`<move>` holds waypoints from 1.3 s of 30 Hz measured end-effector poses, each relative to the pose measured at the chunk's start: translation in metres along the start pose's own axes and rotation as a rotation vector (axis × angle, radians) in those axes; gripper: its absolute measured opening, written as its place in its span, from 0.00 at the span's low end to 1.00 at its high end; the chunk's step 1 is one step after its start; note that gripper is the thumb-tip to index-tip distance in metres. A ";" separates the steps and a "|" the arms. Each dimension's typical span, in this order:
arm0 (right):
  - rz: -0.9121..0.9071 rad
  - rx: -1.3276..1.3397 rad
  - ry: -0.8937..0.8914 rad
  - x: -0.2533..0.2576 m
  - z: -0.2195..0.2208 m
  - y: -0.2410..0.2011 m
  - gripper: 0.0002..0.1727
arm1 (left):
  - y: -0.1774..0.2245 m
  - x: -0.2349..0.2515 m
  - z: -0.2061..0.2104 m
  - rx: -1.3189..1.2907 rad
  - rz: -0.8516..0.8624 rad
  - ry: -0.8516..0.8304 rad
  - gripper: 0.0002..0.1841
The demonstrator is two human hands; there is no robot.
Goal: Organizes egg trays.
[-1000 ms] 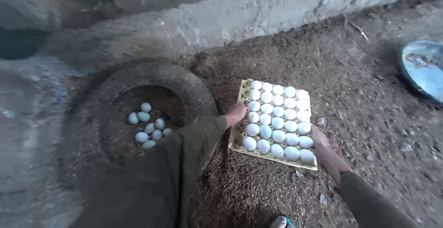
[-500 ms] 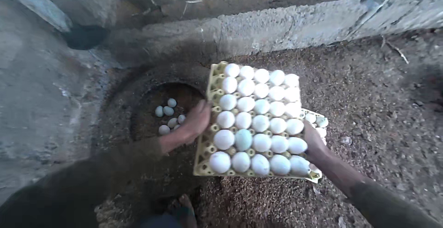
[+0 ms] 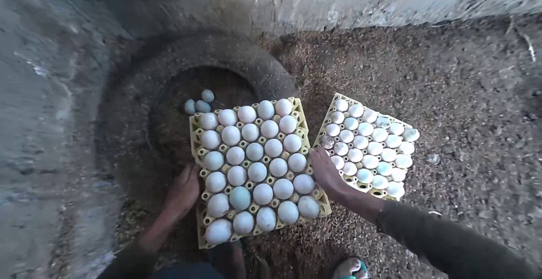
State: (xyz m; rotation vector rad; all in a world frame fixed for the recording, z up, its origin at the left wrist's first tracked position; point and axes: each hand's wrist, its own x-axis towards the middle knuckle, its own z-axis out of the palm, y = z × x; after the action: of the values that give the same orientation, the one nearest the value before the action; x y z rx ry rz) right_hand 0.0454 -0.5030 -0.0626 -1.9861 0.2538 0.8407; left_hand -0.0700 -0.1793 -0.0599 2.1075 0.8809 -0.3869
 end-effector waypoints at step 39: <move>0.193 0.112 -0.132 0.009 -0.029 -0.014 0.37 | 0.020 -0.024 -0.012 -0.541 -0.195 0.056 0.16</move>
State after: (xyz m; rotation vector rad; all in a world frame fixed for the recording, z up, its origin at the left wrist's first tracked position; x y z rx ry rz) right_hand 0.0723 -0.5177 -0.0497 -1.8135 0.4122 1.0529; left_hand -0.0735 -0.1897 -0.0286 1.5481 1.0879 -0.1614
